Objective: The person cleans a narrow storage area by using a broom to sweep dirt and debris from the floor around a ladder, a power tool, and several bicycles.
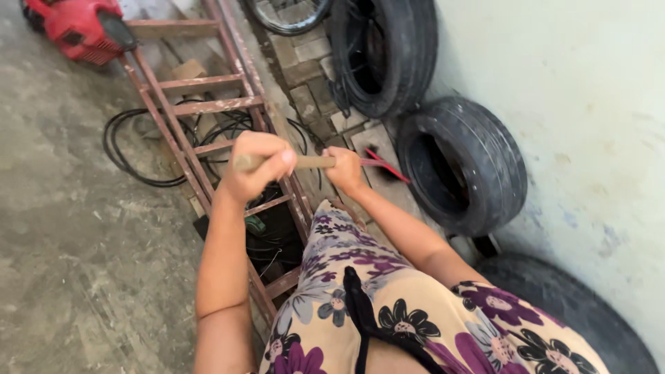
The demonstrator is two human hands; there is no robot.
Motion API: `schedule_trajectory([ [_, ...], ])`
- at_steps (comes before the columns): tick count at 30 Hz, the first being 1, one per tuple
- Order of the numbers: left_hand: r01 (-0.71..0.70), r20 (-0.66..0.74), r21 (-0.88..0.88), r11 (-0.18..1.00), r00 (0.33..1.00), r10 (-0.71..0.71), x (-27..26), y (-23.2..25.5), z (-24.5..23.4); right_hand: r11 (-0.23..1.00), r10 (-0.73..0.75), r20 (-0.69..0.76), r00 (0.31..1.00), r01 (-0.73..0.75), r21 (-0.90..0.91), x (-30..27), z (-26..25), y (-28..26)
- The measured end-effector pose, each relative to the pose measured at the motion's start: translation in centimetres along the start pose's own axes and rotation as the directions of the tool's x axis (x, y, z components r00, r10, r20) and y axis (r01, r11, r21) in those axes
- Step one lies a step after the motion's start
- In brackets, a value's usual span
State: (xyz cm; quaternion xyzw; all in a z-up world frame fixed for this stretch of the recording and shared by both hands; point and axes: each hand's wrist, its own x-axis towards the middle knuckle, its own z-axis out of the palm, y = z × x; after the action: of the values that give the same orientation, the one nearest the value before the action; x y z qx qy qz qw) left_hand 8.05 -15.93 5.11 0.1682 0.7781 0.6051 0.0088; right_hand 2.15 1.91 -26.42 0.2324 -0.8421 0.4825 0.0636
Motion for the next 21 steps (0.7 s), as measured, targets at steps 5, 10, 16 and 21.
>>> schedule_trajectory([
  [5,-0.196,0.082,0.431,0.881,0.981,0.178,1.9,-0.8,2.6,0.988,-0.104,0.079,0.991,0.093,0.127,5.2,2.5,-0.4],
  [10,-0.121,0.031,0.247,0.961,0.993,0.117,4.2,-5.8,3.7,0.988,0.147,0.271,0.951,-0.152,-0.002,7.4,2.5,4.1],
  [16,-0.018,-0.201,0.105,0.994,0.979,0.039,2.1,-3.9,-7.4,0.958,-0.286,0.026,0.958,0.286,-0.015,14.2,8.3,1.3],
  [21,-0.149,-0.111,0.397,0.906,0.972,0.209,5.1,-6.5,-6.9,0.983,-0.124,0.149,0.981,0.101,0.153,18.2,9.5,-0.5],
])
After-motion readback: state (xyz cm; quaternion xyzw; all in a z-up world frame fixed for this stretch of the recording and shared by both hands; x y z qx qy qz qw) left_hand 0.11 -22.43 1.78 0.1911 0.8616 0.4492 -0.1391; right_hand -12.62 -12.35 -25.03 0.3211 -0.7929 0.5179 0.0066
